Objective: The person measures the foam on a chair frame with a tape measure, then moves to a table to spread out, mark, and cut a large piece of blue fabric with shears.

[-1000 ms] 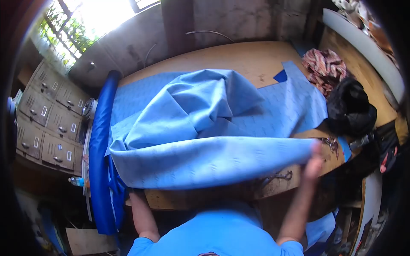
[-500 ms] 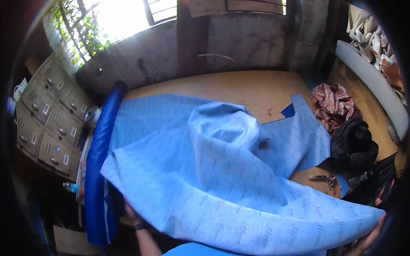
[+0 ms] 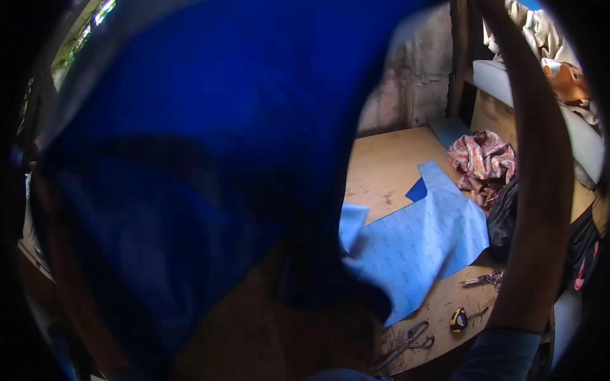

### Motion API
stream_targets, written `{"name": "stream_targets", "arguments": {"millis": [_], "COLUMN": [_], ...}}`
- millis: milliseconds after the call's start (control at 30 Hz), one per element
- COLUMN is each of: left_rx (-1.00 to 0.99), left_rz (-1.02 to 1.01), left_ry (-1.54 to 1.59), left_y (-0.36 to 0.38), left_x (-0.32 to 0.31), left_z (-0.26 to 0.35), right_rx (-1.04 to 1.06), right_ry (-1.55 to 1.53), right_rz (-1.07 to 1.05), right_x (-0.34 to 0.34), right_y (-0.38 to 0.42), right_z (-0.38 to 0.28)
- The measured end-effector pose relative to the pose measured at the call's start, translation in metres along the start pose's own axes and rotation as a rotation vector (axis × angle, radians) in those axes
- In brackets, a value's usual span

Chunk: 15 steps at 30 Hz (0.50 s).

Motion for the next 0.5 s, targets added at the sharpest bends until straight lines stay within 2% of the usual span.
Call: {"name": "stream_targets", "arguments": {"millis": [67,100,167,233,267,333,367,400,500], "left_rx": [0.123,0.145,0.203,0.36,0.504,0.968,1.014,1.232,1.599], "left_rz": [0.111,0.132,0.094,-0.026,-0.114,-0.253,-0.473,-0.4,-0.546], "left_ry": [0.308,0.412,0.565,0.676,0.672,0.56,0.567,0.389,0.354], "left_y": [-0.021,-0.016,0.021,0.099,0.155,0.276,0.335,0.385,0.498], "left_x": [0.077,0.109,0.155,0.181,0.184,0.163,0.147,0.124,0.092], "left_z": [0.014,0.016,-0.003,-0.036,-0.051,-0.064,-0.084,-0.073,-0.042], "right_rx": [0.987,0.753,0.271,0.084,0.035,-0.132,-0.587,-0.873,-1.084], "right_ry": [0.55,0.477,0.333,0.219,0.153,0.048,0.135,0.25,0.321], "right_rz": [-0.391,-0.463,-0.601,-0.693,-0.754,-0.864,-0.775,-0.714,-0.788], "right_x": [0.012,0.022,0.055,0.083,0.099,0.134,0.137,0.146,0.2], "right_y": [-0.045,-0.041,0.031,0.114,0.161,0.269,0.331,0.39,0.514], "right_z": [-0.023,-0.009,-0.014,-0.001,0.018,0.054,0.053,0.057,0.058]}}
Point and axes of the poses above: each hand's wrist, its own y-axis away from the middle knuckle, its own x-axis out of the back of the hand, z = x × y, the point moved 2 cm from there along -y, towards the middle knuckle, and after that the axes turned 13 degrees about x, right-handed, at the moved point
